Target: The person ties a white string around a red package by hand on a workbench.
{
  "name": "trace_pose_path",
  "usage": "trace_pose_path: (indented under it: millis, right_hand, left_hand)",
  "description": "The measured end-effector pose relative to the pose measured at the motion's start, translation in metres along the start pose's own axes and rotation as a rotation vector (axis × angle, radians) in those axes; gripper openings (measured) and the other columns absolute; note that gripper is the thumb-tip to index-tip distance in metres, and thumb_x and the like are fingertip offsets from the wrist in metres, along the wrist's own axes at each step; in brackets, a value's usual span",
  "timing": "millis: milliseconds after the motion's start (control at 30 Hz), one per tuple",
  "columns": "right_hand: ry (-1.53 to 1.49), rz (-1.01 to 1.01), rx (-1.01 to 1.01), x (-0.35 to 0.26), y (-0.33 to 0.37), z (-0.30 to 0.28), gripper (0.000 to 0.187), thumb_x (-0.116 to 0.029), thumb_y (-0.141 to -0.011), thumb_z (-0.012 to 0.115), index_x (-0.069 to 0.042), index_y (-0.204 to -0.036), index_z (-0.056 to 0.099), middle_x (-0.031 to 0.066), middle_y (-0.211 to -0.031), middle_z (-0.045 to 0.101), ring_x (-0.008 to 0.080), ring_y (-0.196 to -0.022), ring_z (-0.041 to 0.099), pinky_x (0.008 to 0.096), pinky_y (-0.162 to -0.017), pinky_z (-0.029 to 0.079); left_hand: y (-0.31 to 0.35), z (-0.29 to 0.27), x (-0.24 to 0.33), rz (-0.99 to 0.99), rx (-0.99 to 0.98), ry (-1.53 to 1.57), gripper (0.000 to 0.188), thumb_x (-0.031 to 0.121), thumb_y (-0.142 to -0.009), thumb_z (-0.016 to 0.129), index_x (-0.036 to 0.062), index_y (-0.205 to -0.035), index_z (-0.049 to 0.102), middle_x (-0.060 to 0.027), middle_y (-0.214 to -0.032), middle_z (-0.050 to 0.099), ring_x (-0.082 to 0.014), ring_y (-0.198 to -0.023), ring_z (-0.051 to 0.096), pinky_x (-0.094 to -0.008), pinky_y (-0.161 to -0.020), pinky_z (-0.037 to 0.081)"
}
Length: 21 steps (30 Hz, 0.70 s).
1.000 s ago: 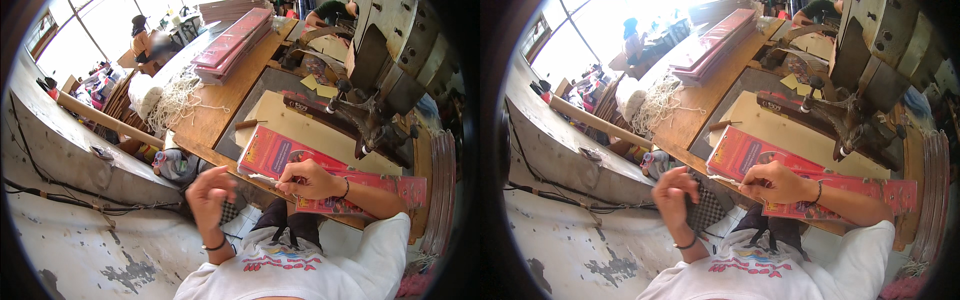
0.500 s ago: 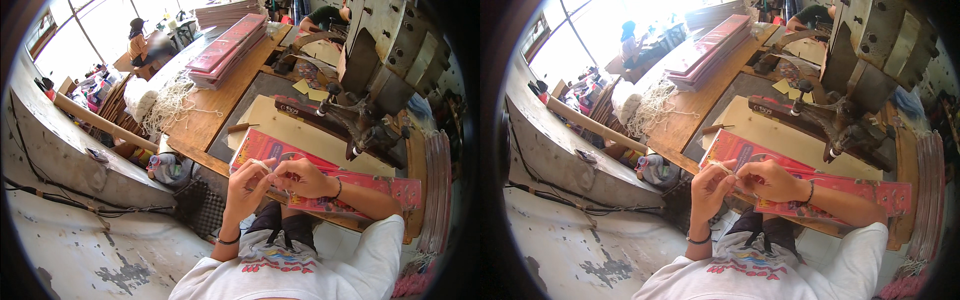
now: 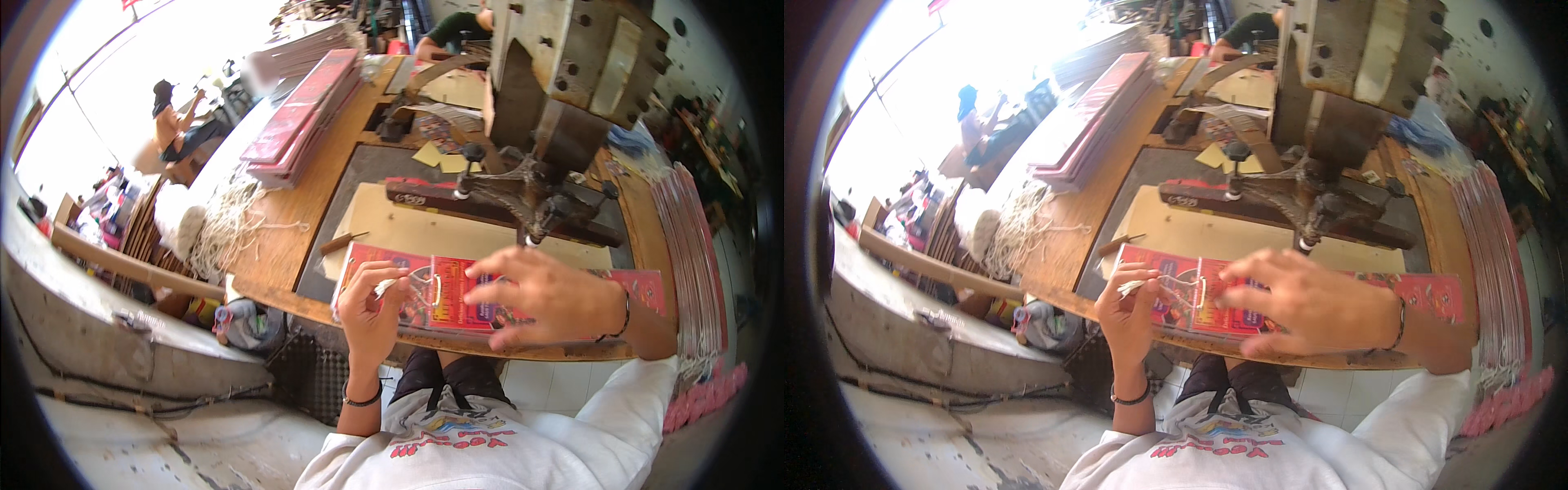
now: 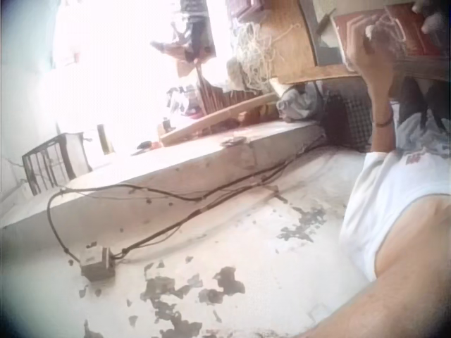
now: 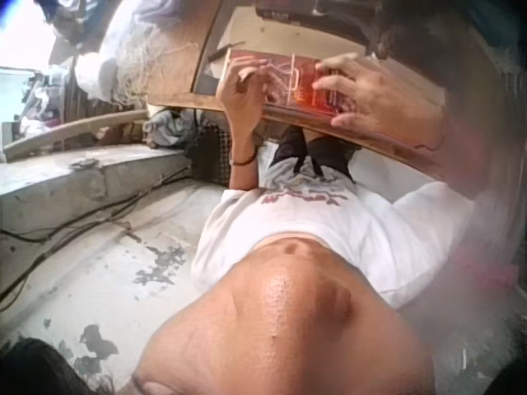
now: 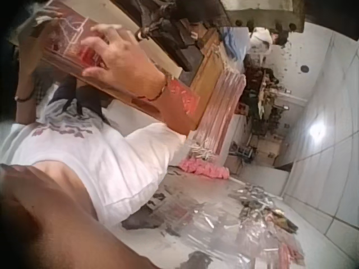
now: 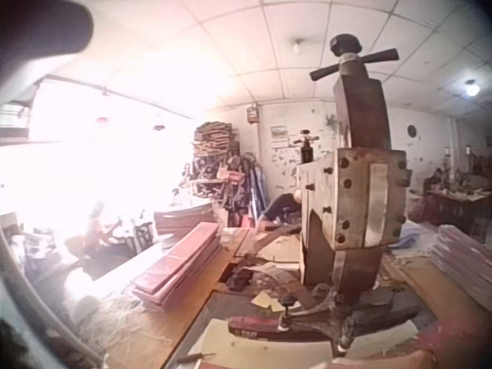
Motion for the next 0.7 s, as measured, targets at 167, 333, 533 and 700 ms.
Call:
trace_pose_path:
  millis: [167,333,533,700]
  right_hand:
    - [0.110,0.380,-0.139,0.020,0.083,0.033,0.090,-0.048,-0.073,0.080,-0.014,-0.146,0.039,0.0240,-0.151,0.026,0.0429,-0.138,0.029,0.0559,-0.113,0.027]
    - [0.115,0.765,-0.054,0.037,0.170,0.053,0.106,-0.051,-0.063,0.086,-0.018,-0.149,0.034,0.0231,-0.154,0.023,0.0473,-0.142,0.021,0.0572,-0.117,0.022]
    - [0.107,0.831,0.006,0.039,0.201,0.068,0.095,-0.049,-0.065,0.084,-0.017,-0.146,0.044,0.0161,-0.158,0.026,0.0389,-0.144,0.026,0.0560,-0.117,0.024]
    - [0.121,0.850,0.006,0.033,0.193,0.066,0.084,-0.048,-0.069,0.081,-0.020,-0.143,0.050,0.0119,-0.157,0.032,0.0355,-0.141,0.031,0.0514,-0.117,0.026]
  left_hand:
    - [-0.010,0.006,-0.010,0.004,0.039,0.137,0.011,0.003,-0.094,0.065,-0.0048,-0.100,0.062,-0.0158,-0.103,0.065,-0.0155,-0.074,0.068,-0.0260,-0.063,0.057]
    - [-0.020,0.002,-0.018,-0.012,0.107,0.005,0.008,0.003,-0.097,0.060,-0.0036,-0.102,0.060,-0.0146,-0.099,0.068,-0.0116,-0.076,0.066,-0.0221,-0.065,0.053]
    - [-0.018,0.015,0.007,0.172,-0.423,-0.719,0.069,0.034,-0.071,0.084,0.0078,-0.129,0.057,-0.0132,-0.136,0.053,-0.0334,-0.127,0.047,-0.0484,-0.108,0.033]
    - [-0.003,0.034,-0.001,0.282,-1.020,-0.862,0.092,0.054,-0.063,0.083,0.0131,-0.140,0.053,-0.0126,-0.153,0.039,-0.0335,-0.144,0.031,-0.0522,-0.118,0.019]
Point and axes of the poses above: each hand's wrist, its own y-axis away from the middle knuckle, its own z-axis out of the palm, x = y × z, the point moved 3 cm from there along -y, towards the middle knuckle
